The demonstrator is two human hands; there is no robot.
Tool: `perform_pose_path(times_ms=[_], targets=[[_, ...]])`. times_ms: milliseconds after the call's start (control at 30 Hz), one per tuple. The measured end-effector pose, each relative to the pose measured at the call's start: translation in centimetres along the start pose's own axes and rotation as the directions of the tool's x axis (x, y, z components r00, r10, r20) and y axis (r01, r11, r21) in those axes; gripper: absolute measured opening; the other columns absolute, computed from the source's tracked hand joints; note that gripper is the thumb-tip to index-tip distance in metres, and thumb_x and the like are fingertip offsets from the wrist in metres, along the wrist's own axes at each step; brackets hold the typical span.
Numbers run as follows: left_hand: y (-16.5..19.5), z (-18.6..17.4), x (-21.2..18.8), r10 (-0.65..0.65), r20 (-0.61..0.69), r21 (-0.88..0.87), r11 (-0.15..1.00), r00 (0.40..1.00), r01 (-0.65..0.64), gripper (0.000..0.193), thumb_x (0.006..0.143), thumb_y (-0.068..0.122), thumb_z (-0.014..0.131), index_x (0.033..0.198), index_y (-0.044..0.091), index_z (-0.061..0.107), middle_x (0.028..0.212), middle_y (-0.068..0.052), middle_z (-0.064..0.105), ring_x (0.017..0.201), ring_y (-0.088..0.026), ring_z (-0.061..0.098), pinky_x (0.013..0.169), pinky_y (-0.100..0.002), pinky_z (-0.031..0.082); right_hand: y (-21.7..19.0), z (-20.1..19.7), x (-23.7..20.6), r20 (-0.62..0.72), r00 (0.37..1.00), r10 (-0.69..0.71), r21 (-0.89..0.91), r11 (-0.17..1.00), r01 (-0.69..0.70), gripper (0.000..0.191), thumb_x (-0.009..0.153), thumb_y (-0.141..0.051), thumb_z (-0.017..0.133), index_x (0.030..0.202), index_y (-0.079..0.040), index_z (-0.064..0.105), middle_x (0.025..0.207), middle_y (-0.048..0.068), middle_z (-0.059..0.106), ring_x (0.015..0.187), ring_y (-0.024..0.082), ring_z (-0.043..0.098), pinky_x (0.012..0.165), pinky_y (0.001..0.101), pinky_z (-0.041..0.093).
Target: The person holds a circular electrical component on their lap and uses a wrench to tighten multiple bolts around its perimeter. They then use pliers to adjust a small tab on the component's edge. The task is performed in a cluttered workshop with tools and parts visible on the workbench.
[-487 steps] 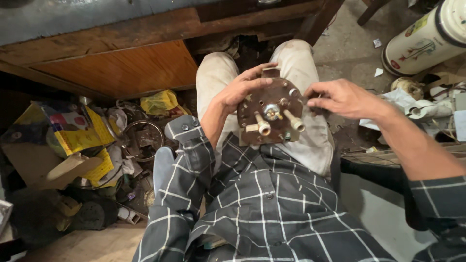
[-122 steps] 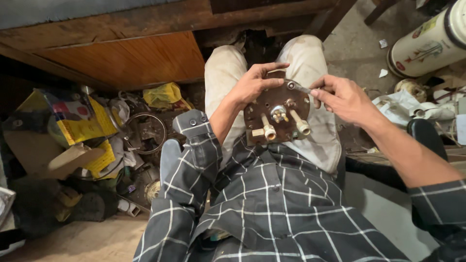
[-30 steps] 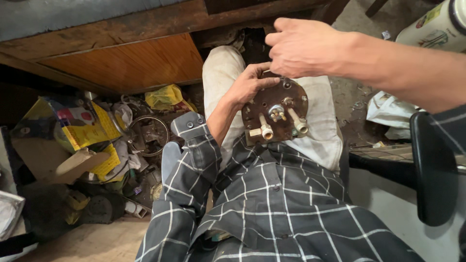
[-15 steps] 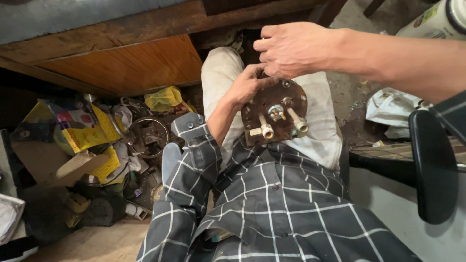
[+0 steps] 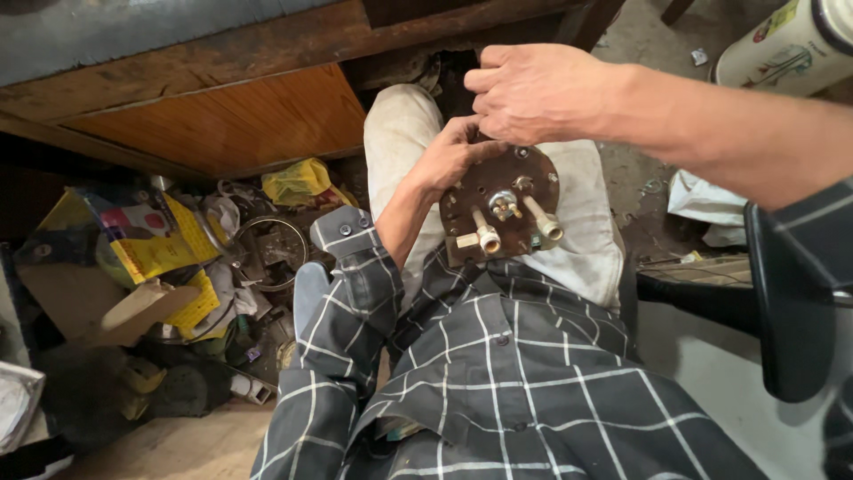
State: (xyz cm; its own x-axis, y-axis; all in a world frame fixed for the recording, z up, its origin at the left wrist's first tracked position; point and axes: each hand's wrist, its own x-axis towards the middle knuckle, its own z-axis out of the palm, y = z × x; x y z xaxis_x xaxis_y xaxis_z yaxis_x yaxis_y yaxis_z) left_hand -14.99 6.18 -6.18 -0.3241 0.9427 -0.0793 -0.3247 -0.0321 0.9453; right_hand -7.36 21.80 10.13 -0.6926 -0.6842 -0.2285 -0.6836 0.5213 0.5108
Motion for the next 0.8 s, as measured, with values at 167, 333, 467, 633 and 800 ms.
perform_pose_path(times_ms=[167,333,467,633,800], targets=[[1.2,0.6,-0.6,0.010,0.029,-0.020,1.000,1.000,-0.009,0.048,0.094,0.006,0.072,0.141,0.001,0.059,0.107,-0.005,0.074,0.093,-0.010,0.069,0.082,-0.025,0.059,-1.4,1.9,-5.0,-0.214,0.911,0.353,0.255,0.920,-0.297,0.021,0.079,-0.039,0.073,0.081,-0.018,0.073,0.076,-0.006,0.063,0.088,0.018,0.056,0.075,0.0338,0.045],[1.6,0.7,-0.6,0.006,0.066,0.002,1.000,0.998,-0.006,0.053,0.095,0.006,0.073,0.145,0.001,0.058,0.108,-0.006,0.073,0.094,-0.010,0.067,0.084,-0.026,0.058,-10.7,3.0,-7.1,0.035,0.478,0.877,0.545,0.384,-0.745,0.026,0.093,-0.044,0.077,0.093,-0.018,0.079,0.082,0.000,0.069,0.077,0.022,0.055,0.068,0.0373,0.046],[1.3,0.5,-0.7,0.039,0.075,0.058,0.997,0.996,-0.044,0.052,0.095,0.006,0.075,0.145,0.001,0.060,0.110,-0.004,0.073,0.097,-0.010,0.066,0.086,-0.025,0.057,-13.5,4.6,-7.7,0.140,0.378,0.915,0.650,0.203,-0.732,0.018,0.100,-0.033,0.076,0.101,-0.016,0.081,0.084,0.002,0.072,0.072,0.023,0.057,0.069,0.0395,0.047],[1.2,-0.1,-0.8,0.005,0.050,-0.027,1.000,0.999,-0.004,0.052,0.094,0.008,0.074,0.144,0.002,0.059,0.110,-0.004,0.073,0.097,-0.010,0.066,0.086,-0.026,0.057,-10.9,5.3,-8.1,0.106,0.463,0.880,0.774,0.220,-0.594,0.015,0.099,-0.026,0.073,0.102,-0.013,0.080,0.085,0.003,0.074,0.076,0.026,0.061,0.069,0.0395,0.048],[1.1,-0.2,-0.6,0.024,0.057,0.004,1.000,0.998,-0.024,0.052,0.095,0.008,0.075,0.144,0.001,0.059,0.110,-0.004,0.072,0.097,-0.010,0.066,0.085,-0.026,0.057,-10.5,5.0,-8.0,0.310,0.428,0.849,0.834,-0.028,-0.550,0.017,0.097,-0.028,0.073,0.104,-0.013,0.079,0.083,0.002,0.074,0.073,0.020,0.068,0.066,0.0359,0.051]])
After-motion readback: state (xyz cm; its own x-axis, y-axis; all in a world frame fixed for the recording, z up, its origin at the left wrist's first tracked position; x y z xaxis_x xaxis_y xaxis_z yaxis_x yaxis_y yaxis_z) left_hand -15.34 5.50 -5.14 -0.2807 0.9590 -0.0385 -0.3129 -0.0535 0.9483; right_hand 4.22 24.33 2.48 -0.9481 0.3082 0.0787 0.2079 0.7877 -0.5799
